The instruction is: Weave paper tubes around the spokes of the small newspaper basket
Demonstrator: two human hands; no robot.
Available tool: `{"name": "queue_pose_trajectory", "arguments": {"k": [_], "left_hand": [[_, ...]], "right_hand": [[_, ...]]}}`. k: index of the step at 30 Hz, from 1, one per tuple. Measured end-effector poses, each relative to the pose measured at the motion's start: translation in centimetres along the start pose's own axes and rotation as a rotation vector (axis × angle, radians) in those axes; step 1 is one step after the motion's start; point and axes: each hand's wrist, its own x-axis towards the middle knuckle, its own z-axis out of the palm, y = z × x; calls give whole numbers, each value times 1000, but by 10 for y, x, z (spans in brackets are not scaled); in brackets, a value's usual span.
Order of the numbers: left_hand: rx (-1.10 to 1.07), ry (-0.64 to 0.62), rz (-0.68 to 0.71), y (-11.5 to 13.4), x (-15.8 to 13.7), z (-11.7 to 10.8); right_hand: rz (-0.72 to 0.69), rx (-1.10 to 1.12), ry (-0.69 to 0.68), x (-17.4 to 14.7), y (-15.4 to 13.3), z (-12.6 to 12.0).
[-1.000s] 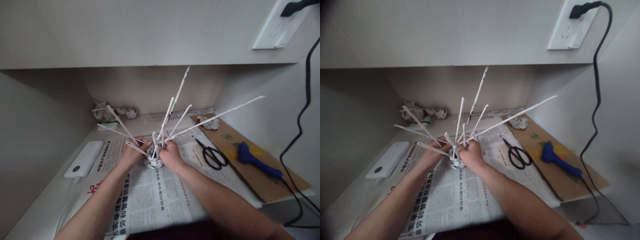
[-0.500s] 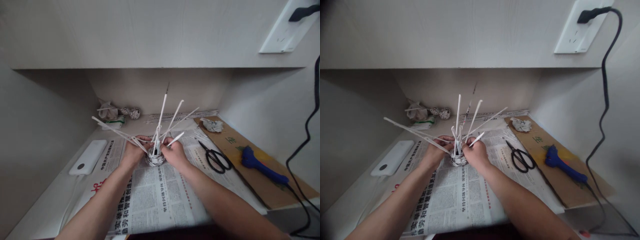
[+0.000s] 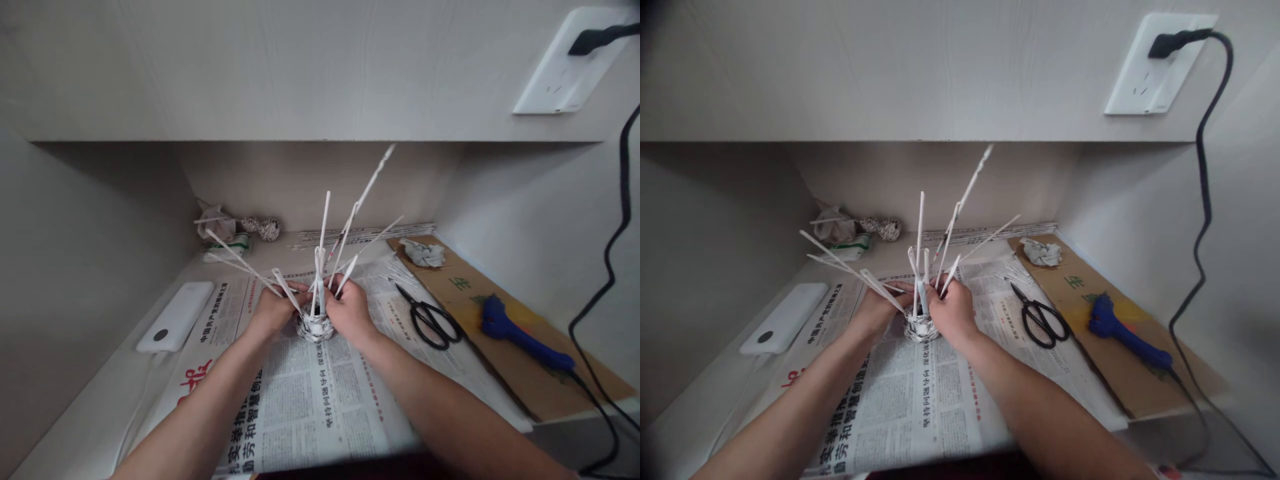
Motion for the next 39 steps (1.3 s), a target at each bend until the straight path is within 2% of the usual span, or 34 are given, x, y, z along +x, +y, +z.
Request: {"name": "queue_pose_trajectory", "arguments": {"k": [3, 6, 18, 22, 27, 32, 34, 39], "left_hand": [[34, 71, 85, 2, -5, 5], [73, 88, 175, 1, -7, 8], [217, 66, 316, 1, -8, 4], [146, 13, 255, 0, -5, 2], [-130, -95, 31, 0, -2, 2], [-241, -91, -127, 4, -4, 5], [-232, -69, -130, 3, -5, 7], [-125, -35, -29, 0, -4, 6]], "right_hand": [[82, 91, 31, 3, 2, 1], [149, 178, 32, 6, 5, 1], [161, 283, -71, 4, 2, 2], [231, 333, -9, 2, -3, 3], [315, 346, -36, -1, -13, 2], [276, 325, -39, -1, -13, 1], [251, 302, -60, -1, -12, 1], [212, 276, -106, -2, -13, -1]]}}
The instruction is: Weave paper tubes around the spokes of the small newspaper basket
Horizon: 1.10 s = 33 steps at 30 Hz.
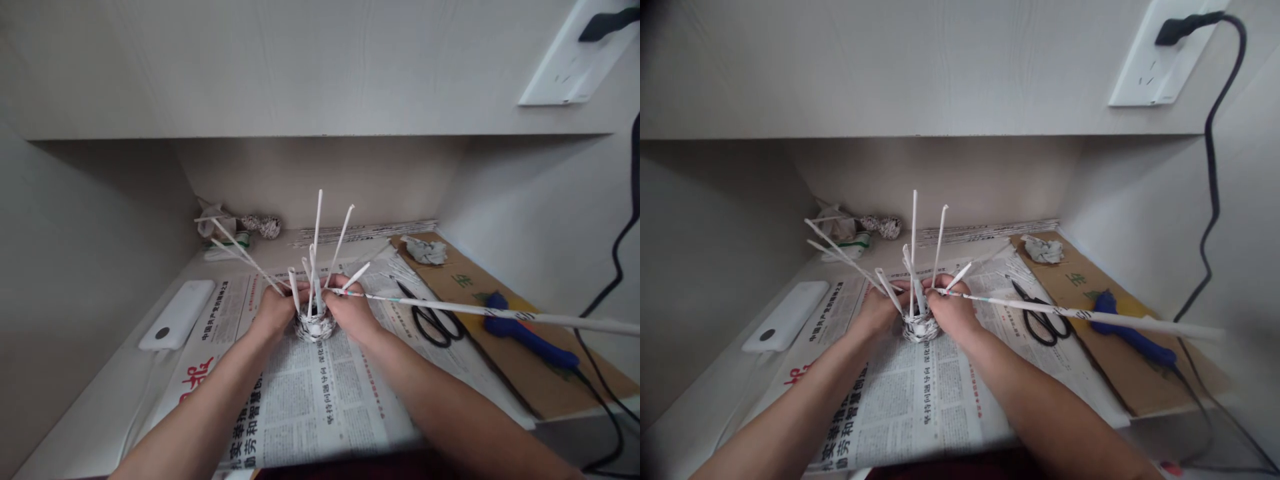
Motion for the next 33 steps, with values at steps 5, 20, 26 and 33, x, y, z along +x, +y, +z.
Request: {"name": "queue_pose_trajectory", "arguments": {"k": [5, 20, 26, 33], "left_hand": [[24, 10, 12, 1, -1, -2], [-56, 191, 67, 1, 0, 3], [28, 175, 124, 5, -2, 2], [96, 122, 219, 7, -5, 3]], "right_hand": [[32, 54, -10, 4, 2, -2], [77, 233, 105, 3, -10, 1], [-27, -20, -6, 5, 6, 0], [-198, -420, -4, 8, 6, -9]]}}
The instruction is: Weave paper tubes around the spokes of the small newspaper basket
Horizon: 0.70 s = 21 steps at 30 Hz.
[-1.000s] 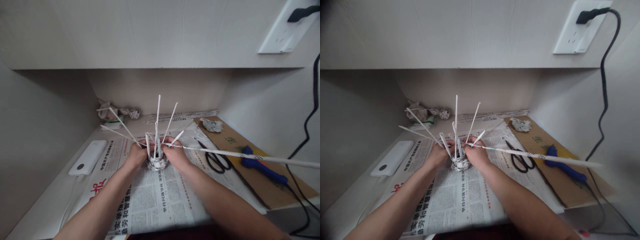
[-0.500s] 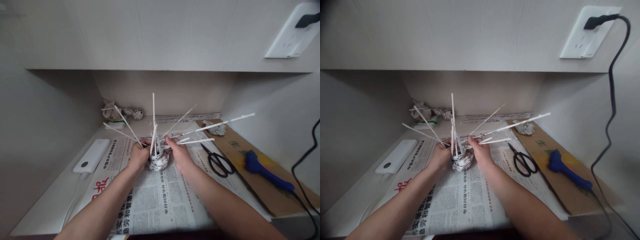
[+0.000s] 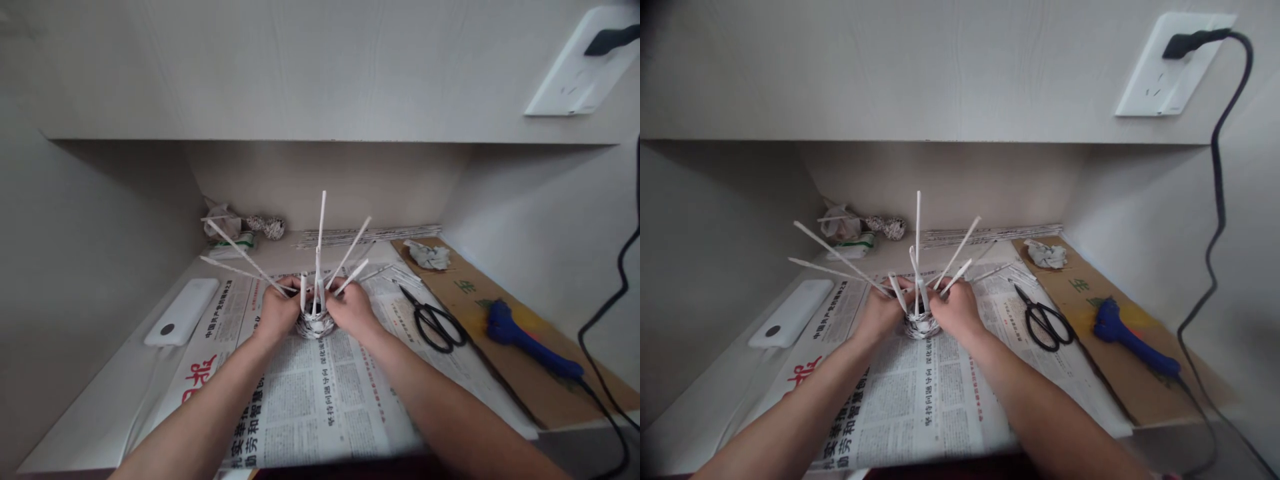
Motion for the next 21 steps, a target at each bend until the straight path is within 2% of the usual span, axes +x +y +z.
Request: {"name": "queue_pose_trajectory", "arguments": {"k": [5, 10, 16, 21], "left_hand": [[18, -39, 16, -3, 0, -1], [-3, -79, 43, -5, 2, -2], [19, -69, 8, -3, 2, -2], [2, -31, -48, -1, -3, 2]], "right_hand": [[63, 117, -33, 2, 3, 2], [-162, -168, 0, 2, -7, -5], [-155, -385, -37, -1, -18, -10], [-220, -538, 18, -6, -21, -10]]}}
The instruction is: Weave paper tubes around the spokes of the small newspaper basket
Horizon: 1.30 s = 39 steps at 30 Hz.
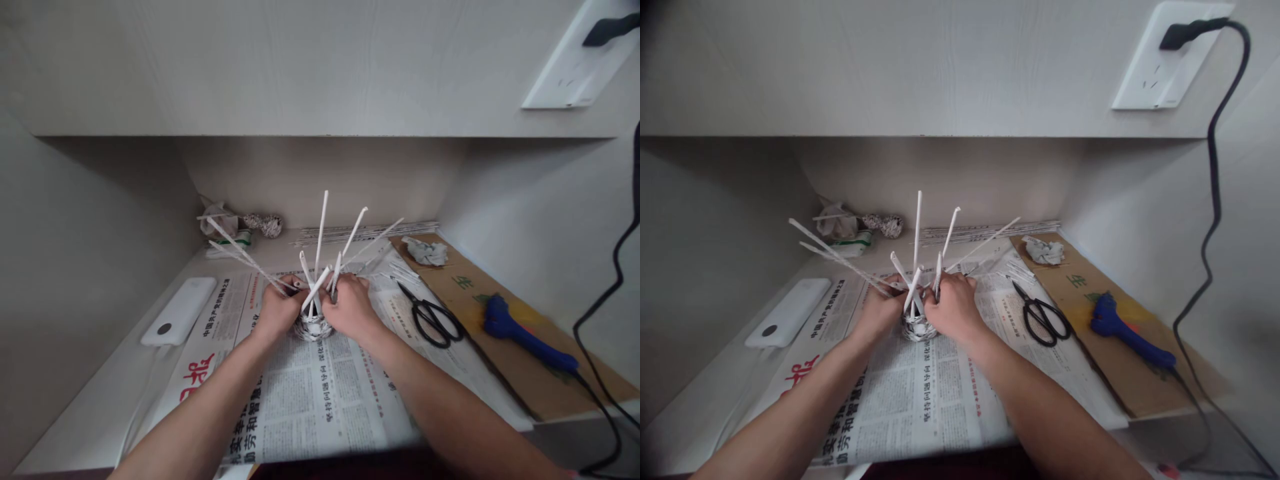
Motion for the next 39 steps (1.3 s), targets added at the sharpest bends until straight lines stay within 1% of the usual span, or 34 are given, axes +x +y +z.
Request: {"name": "queue_pose_trajectory", "arguments": {"k": [3, 6, 11, 13, 15, 18, 19, 21, 22, 24, 26, 28, 32, 35, 37, 39], "left_hand": [[-3, 34, -22, 2, -2, 3], [7, 50, 14, 0, -1, 2], [8, 25, 34, -10, 3, -1], [12, 20, 48, -11, 3, -1], [41, 1, 64, -9, 3, -2], [111, -46, 89, -4, 2, -3], [128, -48, 95, -3, 2, -4], [134, -14, 90, -2, 3, -5], [125, 12, 80, -2, 3, -5], [90, 54, 58, -4, 4, -5], [61, 68, 56, -6, 5, -4], [63, 56, 60, -6, 4, -3], [101, 32, 60, -4, 0, 1], [10, 13, 62, -5, -2, 4], [-67, 31, 61, -8, -3, 7], [-101, 65, 62, -11, -4, 9]], "right_hand": [[20, -23, 1, -1, -1, -2], [55, 17, -4, 0, 0, -2], [142, 280, 7, 2, 6, 5], [181, 350, 25, 2, 8, 8], [158, 348, 79, 1, 9, 10], [32, 286, 143, 0, 7, 9], [-5, 265, 157, 0, 6, 8], [-31, 232, 187, 0, 5, 5], [-23, 227, 190, 0, 5, 3], [26, 264, 148, 1, 5, 2], [90, 332, 76, 1, 5, 3], [141, 381, 39, 0, 5, 4], [171, 444, 71, -1, 4, 6], [204, 525, 128, -1, 3, 8], [246, 573, 153, 1, 4, 11], [284, 613, 164, 2, 6, 13]]}}
